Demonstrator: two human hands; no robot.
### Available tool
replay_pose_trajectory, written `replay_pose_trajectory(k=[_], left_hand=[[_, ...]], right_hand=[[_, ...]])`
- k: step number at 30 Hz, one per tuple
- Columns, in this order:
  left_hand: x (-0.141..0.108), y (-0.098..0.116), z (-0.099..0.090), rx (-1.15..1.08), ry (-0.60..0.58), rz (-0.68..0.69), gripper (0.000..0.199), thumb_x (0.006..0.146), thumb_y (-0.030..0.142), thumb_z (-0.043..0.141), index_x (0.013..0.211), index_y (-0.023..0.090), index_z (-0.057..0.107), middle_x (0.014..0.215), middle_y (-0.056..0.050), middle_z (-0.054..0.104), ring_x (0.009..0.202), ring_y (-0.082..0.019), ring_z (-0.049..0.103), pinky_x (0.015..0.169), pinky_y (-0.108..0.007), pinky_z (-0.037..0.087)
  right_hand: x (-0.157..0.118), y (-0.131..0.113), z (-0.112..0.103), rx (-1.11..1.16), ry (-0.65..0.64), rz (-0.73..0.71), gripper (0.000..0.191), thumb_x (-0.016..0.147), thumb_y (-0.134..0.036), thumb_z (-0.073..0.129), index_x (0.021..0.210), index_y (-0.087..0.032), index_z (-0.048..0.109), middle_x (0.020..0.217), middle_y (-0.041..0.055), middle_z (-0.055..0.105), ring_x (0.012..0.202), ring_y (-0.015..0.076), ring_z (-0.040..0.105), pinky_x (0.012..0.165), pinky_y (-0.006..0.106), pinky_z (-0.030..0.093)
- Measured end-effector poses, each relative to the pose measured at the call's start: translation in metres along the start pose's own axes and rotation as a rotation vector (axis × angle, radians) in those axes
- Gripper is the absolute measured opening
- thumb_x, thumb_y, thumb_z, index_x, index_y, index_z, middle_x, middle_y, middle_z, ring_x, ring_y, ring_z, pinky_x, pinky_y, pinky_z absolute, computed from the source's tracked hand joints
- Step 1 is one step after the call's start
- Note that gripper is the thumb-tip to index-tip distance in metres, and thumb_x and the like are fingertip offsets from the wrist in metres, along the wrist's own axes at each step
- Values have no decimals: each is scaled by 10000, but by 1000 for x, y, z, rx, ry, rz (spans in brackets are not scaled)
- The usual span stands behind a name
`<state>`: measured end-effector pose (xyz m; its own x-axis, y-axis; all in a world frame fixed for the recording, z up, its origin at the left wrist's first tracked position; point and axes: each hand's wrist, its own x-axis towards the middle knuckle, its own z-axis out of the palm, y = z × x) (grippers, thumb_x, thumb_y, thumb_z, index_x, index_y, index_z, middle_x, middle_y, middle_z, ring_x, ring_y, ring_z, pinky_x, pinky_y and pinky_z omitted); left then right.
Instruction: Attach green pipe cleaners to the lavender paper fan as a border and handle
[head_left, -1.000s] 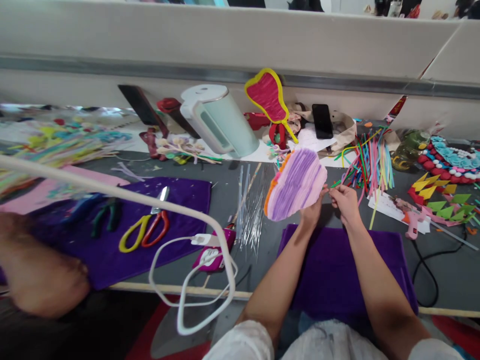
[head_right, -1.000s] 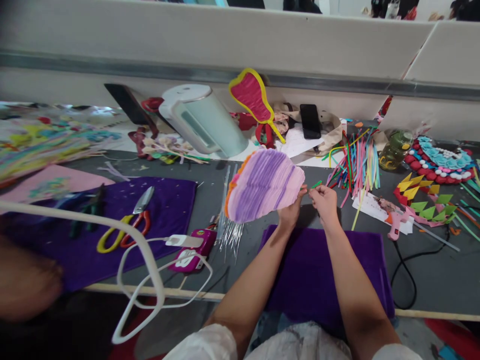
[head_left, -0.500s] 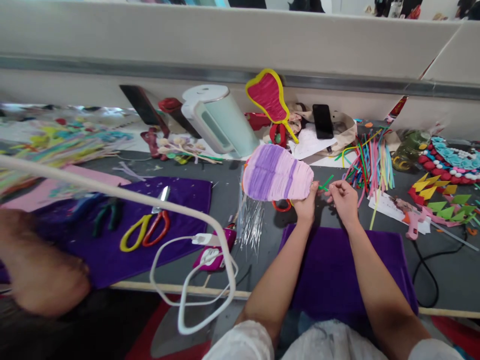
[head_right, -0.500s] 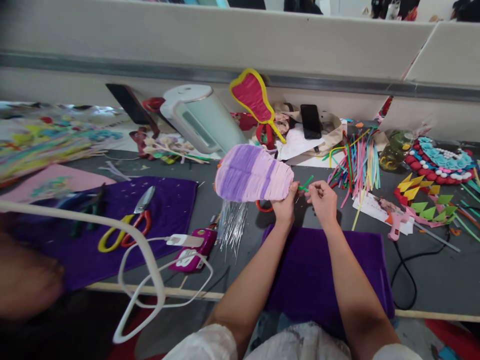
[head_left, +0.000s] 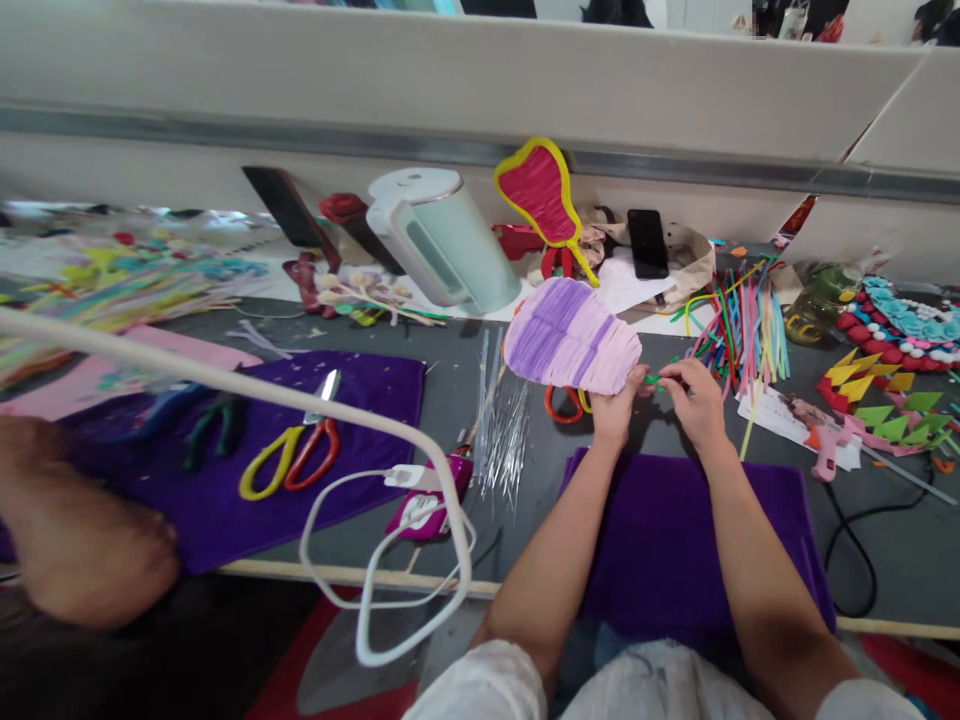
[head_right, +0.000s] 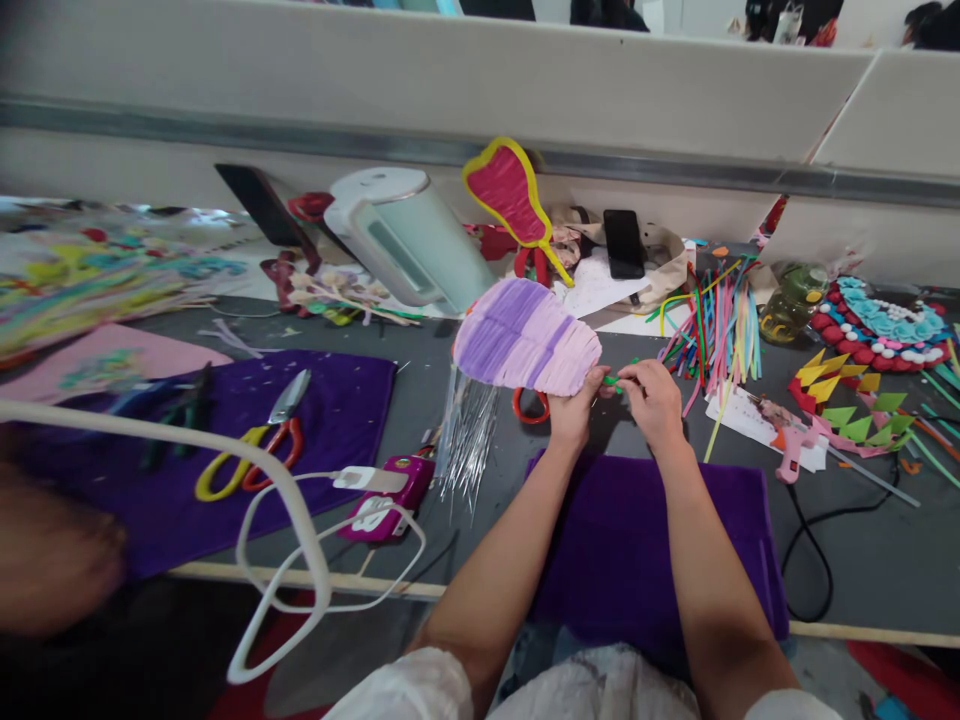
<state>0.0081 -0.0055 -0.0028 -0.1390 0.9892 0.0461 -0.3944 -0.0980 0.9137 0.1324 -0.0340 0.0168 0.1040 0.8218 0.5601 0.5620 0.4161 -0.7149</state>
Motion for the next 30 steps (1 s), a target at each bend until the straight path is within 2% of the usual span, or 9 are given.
replay_pose_trajectory(k=[7,12,18,25,30], left_hand=[[-2,2,2,-109,34,-65,487,609,406,852,976,124,698,823,-67,733,540,-126,642,553,-275,548],[-4,1,2,-176,9,-129,403,613,443,844,819,119,724,756,-58,711,564,-111,632,572,-251,526],[-3,-1,1,-197,15,-146,373,594,430,856,780,129,739,707,-36,684,563,-95,598,556,-233,501],[-1,3,1,-170,59,-117,363,607,411,852,789,122,728,737,-52,703,534,-90,584,542,-240,493],[0,2,1,-162,52,-114,363,618,414,844,793,118,727,769,-68,716,515,-79,570,514,-223,467]], right_hand=[[0,0,1,-21,-5,-29,142,910,-269,565,890,-228,699,887,60,670,880,197,636,801,329,507],[0,2,3,-90,-17,-71,175,932,-275,547,909,-222,711,908,71,693,891,201,646,825,342,510],[-3,3,8,-197,-15,-108,192,940,-312,550,885,-214,707,854,76,685,857,217,631,801,351,495],[-2,4,4,18,-140,-52,179,932,-256,525,971,-223,697,923,53,707,881,190,649,808,318,505],[-1,3,3,65,-131,7,132,900,-259,561,916,-212,684,868,39,681,799,176,640,761,303,501]])
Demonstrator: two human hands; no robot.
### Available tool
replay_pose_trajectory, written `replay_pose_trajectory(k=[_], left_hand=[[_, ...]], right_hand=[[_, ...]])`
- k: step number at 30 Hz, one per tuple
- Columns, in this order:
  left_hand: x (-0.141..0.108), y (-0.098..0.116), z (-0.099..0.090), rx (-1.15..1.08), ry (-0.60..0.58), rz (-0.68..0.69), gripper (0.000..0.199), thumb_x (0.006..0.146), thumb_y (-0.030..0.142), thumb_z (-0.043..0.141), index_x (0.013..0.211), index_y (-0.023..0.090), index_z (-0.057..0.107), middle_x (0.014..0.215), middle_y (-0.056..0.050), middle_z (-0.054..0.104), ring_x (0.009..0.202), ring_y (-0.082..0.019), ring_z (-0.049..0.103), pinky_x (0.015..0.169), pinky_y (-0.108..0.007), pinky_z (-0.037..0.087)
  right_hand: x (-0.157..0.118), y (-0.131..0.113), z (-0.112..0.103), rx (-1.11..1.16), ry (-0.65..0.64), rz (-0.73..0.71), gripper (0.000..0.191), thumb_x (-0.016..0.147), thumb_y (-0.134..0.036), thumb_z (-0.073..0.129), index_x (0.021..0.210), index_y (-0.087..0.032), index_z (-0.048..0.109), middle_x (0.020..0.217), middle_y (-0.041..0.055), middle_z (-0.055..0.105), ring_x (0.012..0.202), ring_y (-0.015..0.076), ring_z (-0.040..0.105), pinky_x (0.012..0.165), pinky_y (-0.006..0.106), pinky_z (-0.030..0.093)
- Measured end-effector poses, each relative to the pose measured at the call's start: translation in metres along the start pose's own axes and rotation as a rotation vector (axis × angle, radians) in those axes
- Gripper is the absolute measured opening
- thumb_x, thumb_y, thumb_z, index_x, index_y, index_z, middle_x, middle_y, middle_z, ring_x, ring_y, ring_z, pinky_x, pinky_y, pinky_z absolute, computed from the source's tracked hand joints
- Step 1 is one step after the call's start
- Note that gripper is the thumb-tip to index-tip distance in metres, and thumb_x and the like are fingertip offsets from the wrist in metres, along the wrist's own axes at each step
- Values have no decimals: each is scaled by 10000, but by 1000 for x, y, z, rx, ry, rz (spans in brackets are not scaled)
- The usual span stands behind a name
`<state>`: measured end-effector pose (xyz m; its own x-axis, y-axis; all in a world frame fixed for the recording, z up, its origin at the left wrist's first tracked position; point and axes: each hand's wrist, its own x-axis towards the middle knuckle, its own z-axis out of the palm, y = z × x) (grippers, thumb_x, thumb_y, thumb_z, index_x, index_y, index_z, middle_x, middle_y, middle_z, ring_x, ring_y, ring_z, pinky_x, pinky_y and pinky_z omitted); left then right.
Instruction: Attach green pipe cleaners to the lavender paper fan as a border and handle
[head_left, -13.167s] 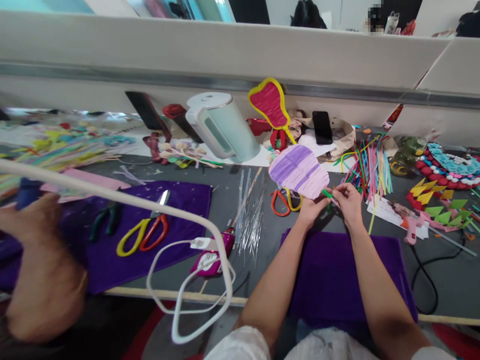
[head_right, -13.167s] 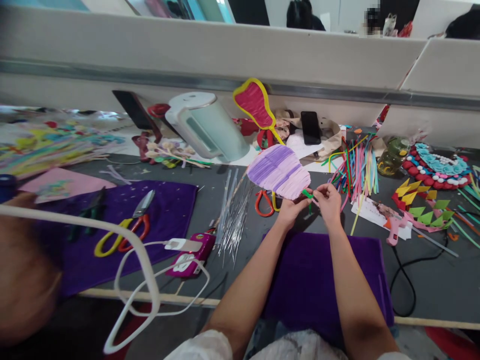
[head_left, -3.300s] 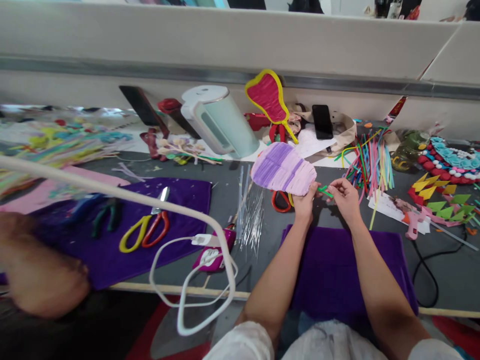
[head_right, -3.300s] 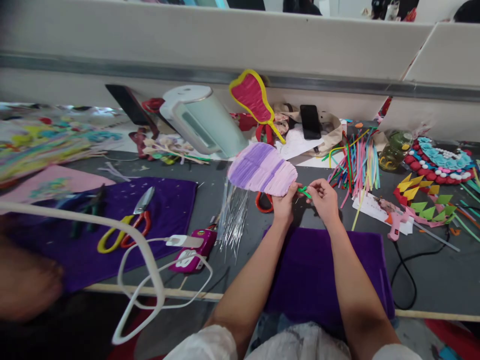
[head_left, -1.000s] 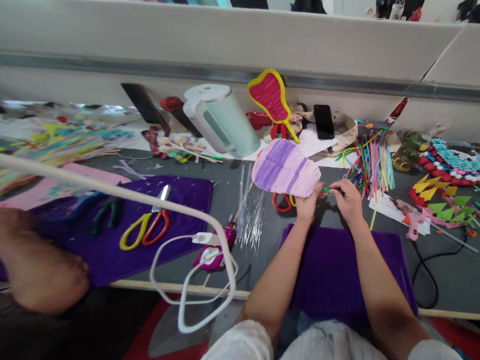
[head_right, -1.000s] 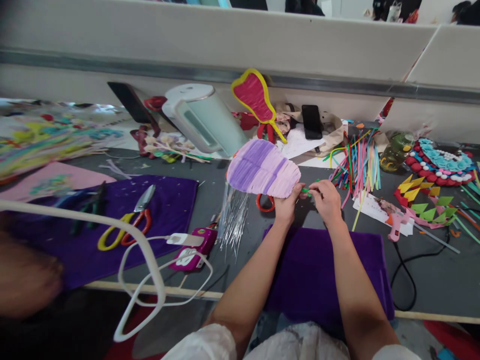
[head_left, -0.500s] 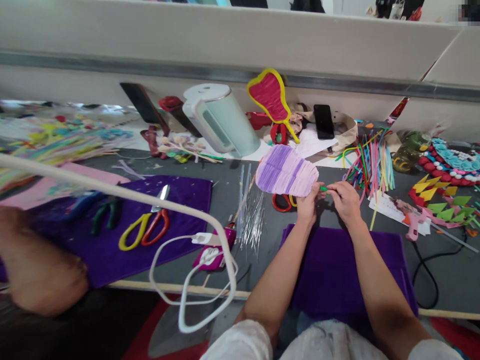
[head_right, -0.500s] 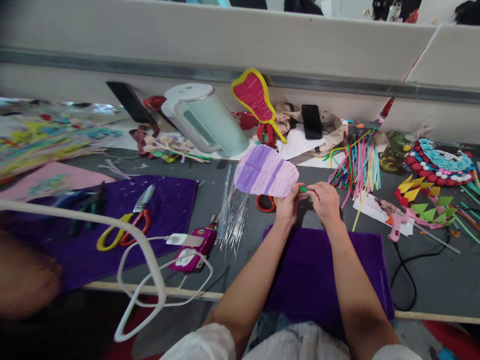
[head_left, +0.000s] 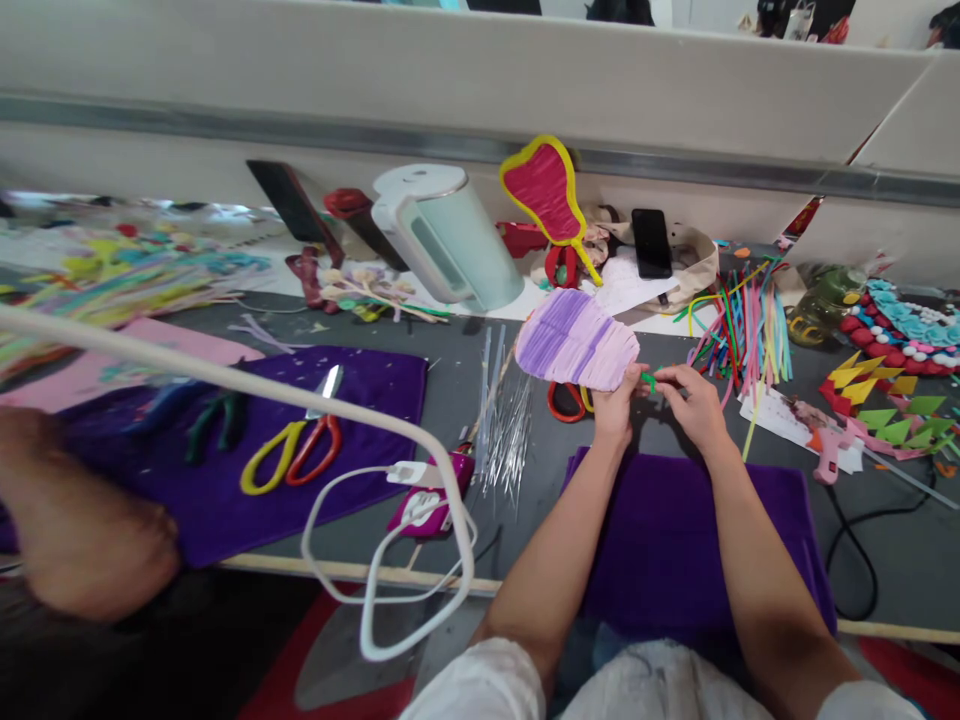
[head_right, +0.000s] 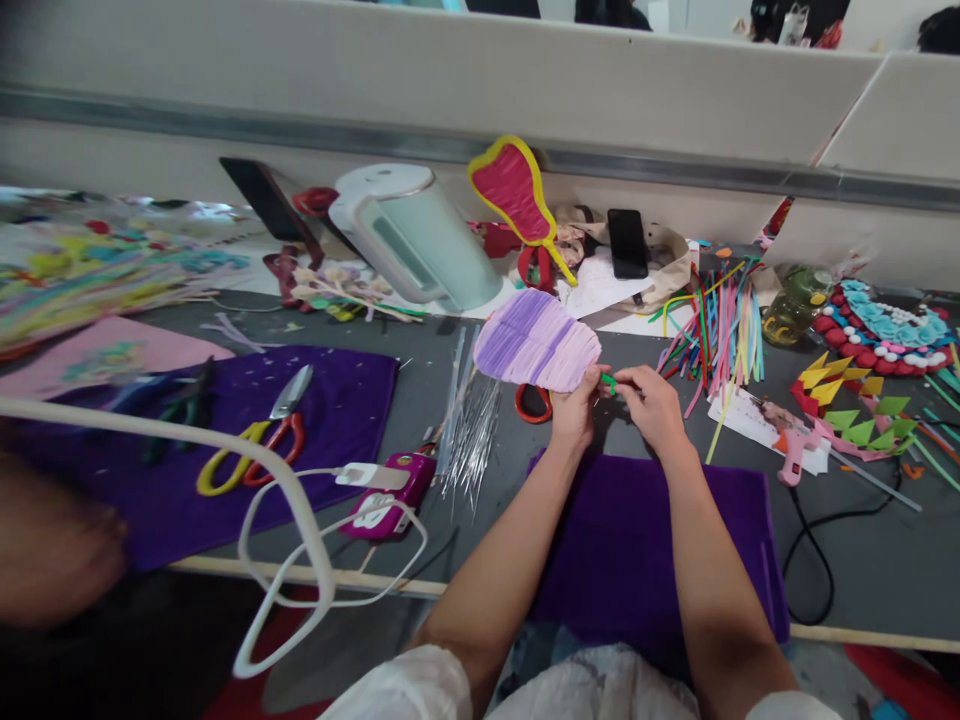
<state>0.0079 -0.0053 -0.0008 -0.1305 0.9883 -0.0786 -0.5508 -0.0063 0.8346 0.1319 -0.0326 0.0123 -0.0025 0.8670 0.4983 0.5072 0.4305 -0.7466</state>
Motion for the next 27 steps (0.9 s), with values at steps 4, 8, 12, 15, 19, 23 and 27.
replay_pose_trajectory(k=[4,8,12,15,19,23,27], left_hand=[[0,-3,-1,0,-19,-14,357,619,410,842,794,120,729,781,-69,719,523,-76,564,496,-211,446],[-1,-5,-1,18,-29,-12,344,631,417,832,789,126,739,735,-50,698,514,-73,550,477,-204,418],[-3,-3,0,56,-31,2,328,640,425,824,773,134,751,664,-32,664,484,-66,520,459,-201,377],[-5,-1,2,76,-7,41,315,635,419,827,759,139,753,649,-25,649,481,-64,499,454,-203,352],[-7,0,5,98,42,96,320,621,411,839,737,128,745,644,-27,648,532,-83,525,505,-214,388],[-6,1,7,64,90,117,376,568,389,870,805,133,729,720,-39,693,617,-121,600,609,-251,469],[-6,0,7,107,93,118,350,571,388,865,751,134,705,662,-23,677,522,-101,546,494,-228,425]], right_hand=[[0,-2,1,-97,4,-49,116,911,-244,554,890,-219,665,847,35,676,805,180,632,751,301,482],[-1,-5,2,-278,29,-127,115,927,-250,553,882,-209,650,820,46,679,781,190,615,730,310,451],[-3,-6,3,-374,55,-179,132,941,-242,524,892,-194,636,803,53,665,756,187,596,716,307,437],[-3,-6,4,-425,47,-205,127,936,-227,513,897,-188,627,791,52,650,747,184,581,719,304,434],[-3,-6,4,-518,51,-245,125,922,-203,504,887,-187,623,766,48,642,741,187,568,713,306,426],[-5,-4,8,-557,69,-283,146,922,-180,486,897,-184,630,766,53,645,764,189,574,728,307,432],[-6,-2,14,-533,66,-270,182,928,-166,465,893,-185,643,774,63,654,767,191,585,731,310,442]])
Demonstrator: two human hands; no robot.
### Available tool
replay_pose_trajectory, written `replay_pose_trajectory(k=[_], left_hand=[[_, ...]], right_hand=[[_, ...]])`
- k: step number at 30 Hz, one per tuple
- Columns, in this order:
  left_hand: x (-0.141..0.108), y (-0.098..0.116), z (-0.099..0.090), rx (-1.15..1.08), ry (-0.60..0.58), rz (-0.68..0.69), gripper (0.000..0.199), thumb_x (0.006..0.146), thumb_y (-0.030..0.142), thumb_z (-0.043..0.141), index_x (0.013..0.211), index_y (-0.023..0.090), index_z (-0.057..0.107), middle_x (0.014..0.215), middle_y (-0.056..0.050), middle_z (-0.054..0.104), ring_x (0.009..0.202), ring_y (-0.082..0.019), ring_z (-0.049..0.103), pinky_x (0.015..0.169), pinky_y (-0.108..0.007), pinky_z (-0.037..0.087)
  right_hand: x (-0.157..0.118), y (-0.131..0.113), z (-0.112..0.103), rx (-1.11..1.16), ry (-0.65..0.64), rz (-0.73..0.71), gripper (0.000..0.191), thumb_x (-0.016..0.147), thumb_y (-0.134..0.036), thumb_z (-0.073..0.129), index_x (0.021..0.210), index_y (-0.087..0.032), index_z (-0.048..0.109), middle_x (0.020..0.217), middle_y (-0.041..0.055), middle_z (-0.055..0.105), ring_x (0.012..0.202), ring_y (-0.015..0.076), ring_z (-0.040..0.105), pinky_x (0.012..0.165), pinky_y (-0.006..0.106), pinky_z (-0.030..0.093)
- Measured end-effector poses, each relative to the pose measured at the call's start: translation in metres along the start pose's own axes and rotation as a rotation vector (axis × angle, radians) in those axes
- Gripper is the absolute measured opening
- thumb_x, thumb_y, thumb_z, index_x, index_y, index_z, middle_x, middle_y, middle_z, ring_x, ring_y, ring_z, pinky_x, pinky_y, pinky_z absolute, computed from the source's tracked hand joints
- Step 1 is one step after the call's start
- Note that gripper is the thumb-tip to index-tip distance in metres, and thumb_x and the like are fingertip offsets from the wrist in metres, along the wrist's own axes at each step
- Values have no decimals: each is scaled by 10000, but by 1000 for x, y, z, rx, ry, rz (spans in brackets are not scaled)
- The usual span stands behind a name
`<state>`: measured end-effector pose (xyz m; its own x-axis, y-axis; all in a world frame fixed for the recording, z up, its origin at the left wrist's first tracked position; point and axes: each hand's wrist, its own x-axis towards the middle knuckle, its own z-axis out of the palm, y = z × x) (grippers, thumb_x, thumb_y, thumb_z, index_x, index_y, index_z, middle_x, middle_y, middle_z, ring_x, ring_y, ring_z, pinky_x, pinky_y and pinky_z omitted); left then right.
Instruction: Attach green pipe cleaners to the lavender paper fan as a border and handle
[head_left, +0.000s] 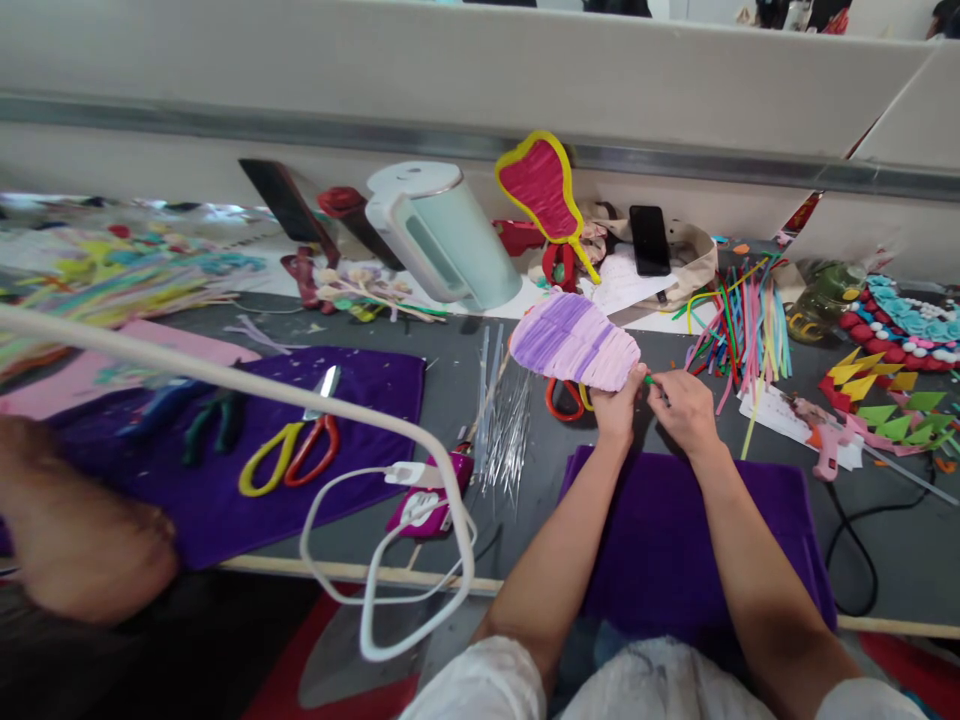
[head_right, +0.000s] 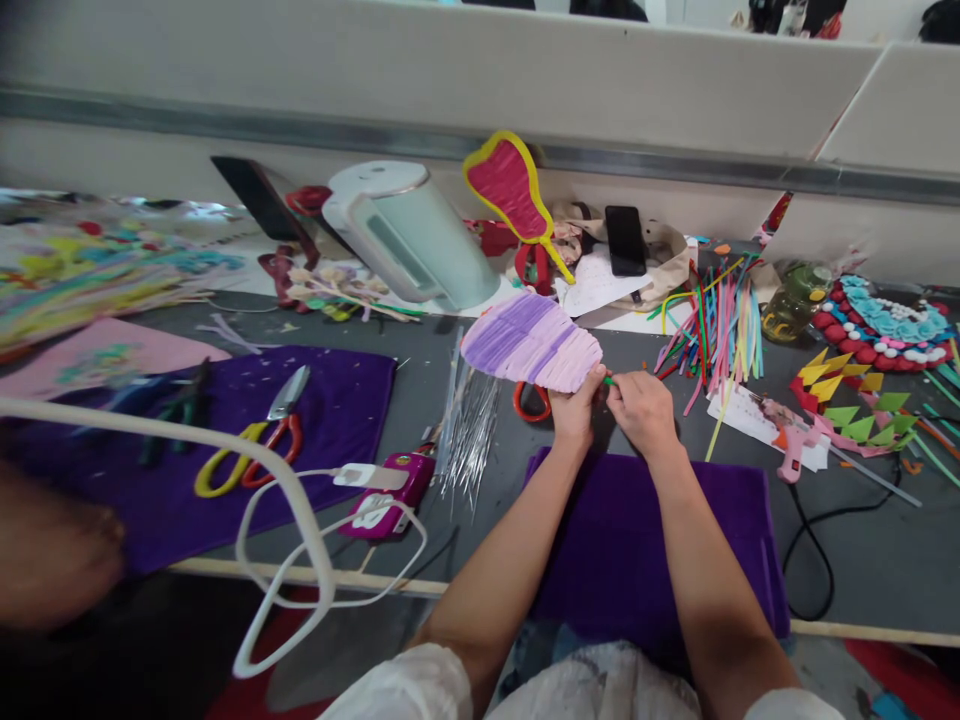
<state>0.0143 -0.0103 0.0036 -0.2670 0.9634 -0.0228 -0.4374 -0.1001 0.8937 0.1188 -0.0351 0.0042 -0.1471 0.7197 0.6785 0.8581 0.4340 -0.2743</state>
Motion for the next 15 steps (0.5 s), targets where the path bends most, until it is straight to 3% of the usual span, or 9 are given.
replay_pose_trajectory(k=[5,8,15], left_hand=[[2,-1,-2,69,1,-29,349,588,413,847,731,133,694,579,-6,634,456,-93,512,386,-200,349],[4,-1,-4,77,-17,-49,350,600,414,835,746,129,692,566,-6,626,461,-100,541,387,-192,370],[6,0,-4,48,-17,-112,397,577,393,846,798,108,680,639,-37,672,526,-150,640,454,-232,476]], right_hand=[[-1,3,1,78,-47,48,204,939,-183,446,955,-196,649,871,89,690,837,216,613,774,340,453],[-1,6,-1,121,-44,85,179,940,-222,476,1022,-192,632,931,100,688,876,229,615,794,355,451],[1,5,-3,110,-39,107,159,957,-235,461,901,-200,605,810,67,631,782,211,569,751,334,444]])
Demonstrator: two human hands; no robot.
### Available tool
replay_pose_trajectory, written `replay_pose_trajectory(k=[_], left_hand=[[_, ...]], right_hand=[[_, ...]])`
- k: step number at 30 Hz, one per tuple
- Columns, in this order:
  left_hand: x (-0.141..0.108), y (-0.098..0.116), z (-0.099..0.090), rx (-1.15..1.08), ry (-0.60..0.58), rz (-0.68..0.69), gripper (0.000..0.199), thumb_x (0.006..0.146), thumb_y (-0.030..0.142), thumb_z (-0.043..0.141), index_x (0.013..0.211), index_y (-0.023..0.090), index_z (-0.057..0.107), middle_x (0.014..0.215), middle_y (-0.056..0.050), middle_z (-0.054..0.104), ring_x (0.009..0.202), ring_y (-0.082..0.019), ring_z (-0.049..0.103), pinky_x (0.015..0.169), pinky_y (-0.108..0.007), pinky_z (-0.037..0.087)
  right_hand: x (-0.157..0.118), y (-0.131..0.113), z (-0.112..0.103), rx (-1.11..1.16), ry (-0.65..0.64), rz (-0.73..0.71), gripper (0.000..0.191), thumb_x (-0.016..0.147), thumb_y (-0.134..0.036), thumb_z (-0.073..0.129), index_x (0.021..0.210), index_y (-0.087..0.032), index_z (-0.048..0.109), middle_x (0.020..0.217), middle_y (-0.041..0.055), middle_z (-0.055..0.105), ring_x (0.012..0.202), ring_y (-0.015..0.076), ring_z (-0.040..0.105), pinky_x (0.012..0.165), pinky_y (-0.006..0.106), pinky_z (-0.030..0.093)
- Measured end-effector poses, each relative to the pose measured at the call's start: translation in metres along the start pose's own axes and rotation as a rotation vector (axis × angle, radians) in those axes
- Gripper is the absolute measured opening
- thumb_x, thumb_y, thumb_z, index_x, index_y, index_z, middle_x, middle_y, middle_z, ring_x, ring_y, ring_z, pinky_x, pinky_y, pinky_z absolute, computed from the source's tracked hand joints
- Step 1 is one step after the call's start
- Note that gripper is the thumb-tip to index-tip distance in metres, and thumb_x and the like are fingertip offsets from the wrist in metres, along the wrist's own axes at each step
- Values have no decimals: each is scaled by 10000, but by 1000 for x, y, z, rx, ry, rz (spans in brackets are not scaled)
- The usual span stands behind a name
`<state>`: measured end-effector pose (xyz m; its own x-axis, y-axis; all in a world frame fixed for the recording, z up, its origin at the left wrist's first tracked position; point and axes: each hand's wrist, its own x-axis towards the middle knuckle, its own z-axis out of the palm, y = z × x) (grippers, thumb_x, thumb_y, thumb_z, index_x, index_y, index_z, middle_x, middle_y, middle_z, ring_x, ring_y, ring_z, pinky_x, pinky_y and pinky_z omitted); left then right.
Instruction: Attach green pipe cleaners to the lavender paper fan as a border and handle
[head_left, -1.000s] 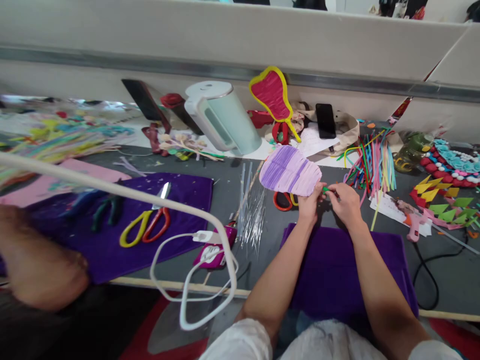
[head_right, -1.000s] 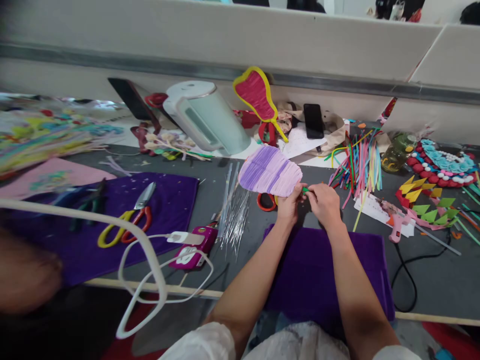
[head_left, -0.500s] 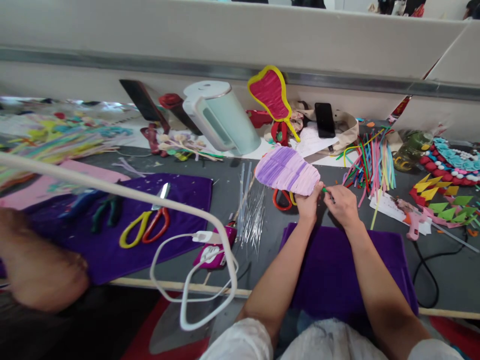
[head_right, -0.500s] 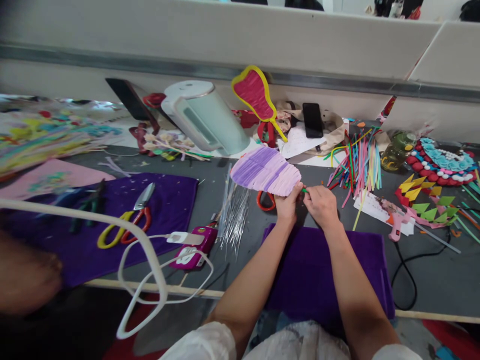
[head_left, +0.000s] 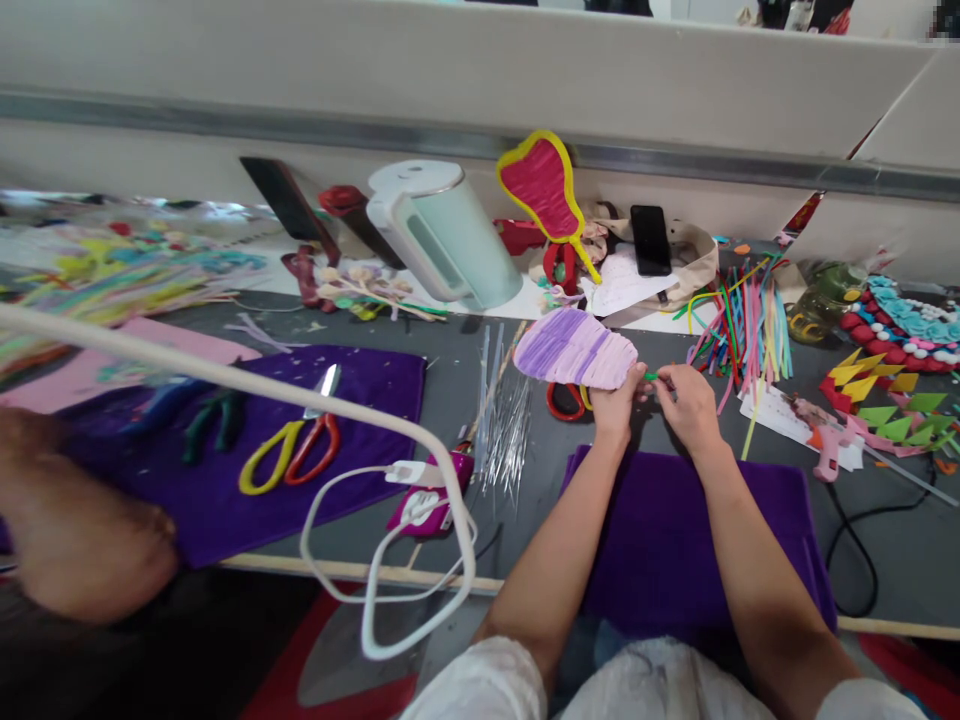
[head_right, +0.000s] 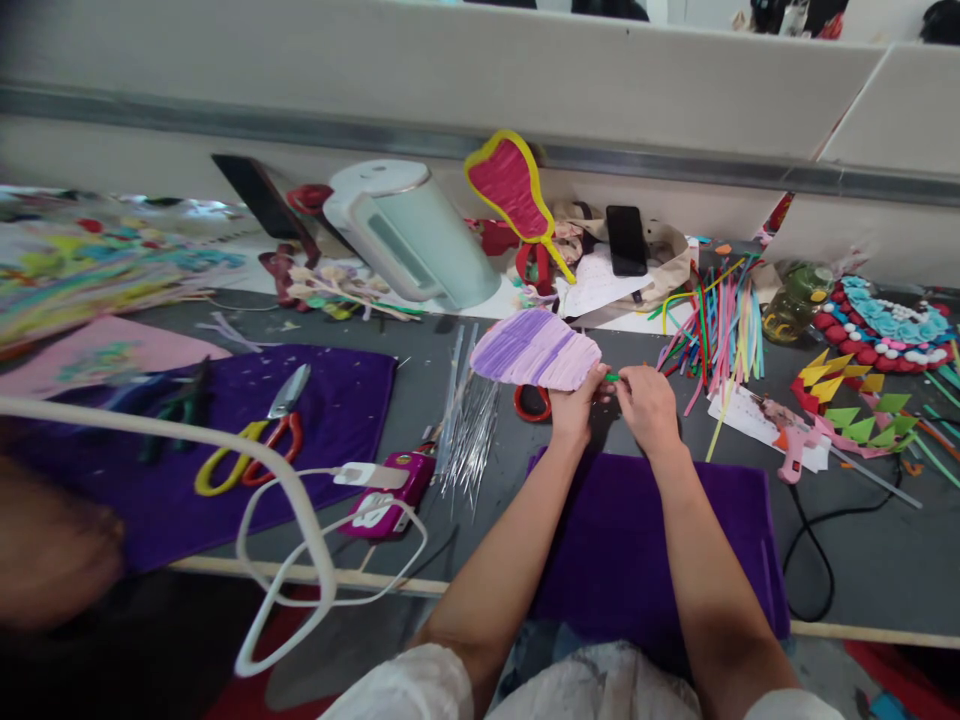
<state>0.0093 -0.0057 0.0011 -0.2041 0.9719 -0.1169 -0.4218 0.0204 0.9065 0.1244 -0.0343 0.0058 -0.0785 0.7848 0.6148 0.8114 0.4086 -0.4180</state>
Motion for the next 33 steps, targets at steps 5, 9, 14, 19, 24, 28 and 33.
replay_pose_trajectory(k=[5,9,14,19,24,28,33], left_hand=[[2,-1,0,-62,1,-71,478,527,383,879,856,106,671,712,-54,702,525,-148,652,531,-279,545],[3,-2,-1,-104,-35,-117,514,517,383,886,906,120,676,819,-83,731,527,-126,644,533,-263,549],[3,-2,-2,-49,-63,-85,451,562,432,856,822,98,701,646,-44,680,483,-104,598,492,-230,508],[5,-4,-4,-29,-72,-114,462,567,437,849,841,95,701,661,-57,693,493,-119,620,500,-237,517],[6,-5,-5,-65,-73,-125,434,581,399,851,854,99,696,691,-61,706,515,-132,642,530,-256,536],[5,-3,-3,-79,-44,-106,448,558,369,865,879,109,692,780,-76,728,547,-148,661,551,-277,545],[4,-2,-2,-80,-28,-90,454,542,364,868,875,111,691,747,-57,721,555,-141,657,557,-267,536]], right_hand=[[1,-2,0,35,16,3,173,957,-207,450,912,-195,616,853,90,633,843,227,574,784,352,468],[0,-2,2,83,43,38,168,957,-202,456,948,-207,624,896,94,639,883,227,588,809,359,485],[-1,-3,2,66,42,18,208,971,-210,432,921,-202,634,890,102,634,906,235,581,824,373,477],[-1,-3,2,58,29,32,217,969,-216,427,928,-206,640,893,99,630,913,238,576,838,385,475],[-1,-5,3,77,47,48,235,980,-232,419,1024,-201,649,946,112,637,942,235,589,851,373,490],[-3,-5,6,93,56,76,254,971,-228,430,1057,-210,667,959,114,638,948,239,593,847,377,504],[-4,-4,10,130,63,104,256,957,-217,439,1048,-209,678,948,115,638,930,241,601,843,384,512]])
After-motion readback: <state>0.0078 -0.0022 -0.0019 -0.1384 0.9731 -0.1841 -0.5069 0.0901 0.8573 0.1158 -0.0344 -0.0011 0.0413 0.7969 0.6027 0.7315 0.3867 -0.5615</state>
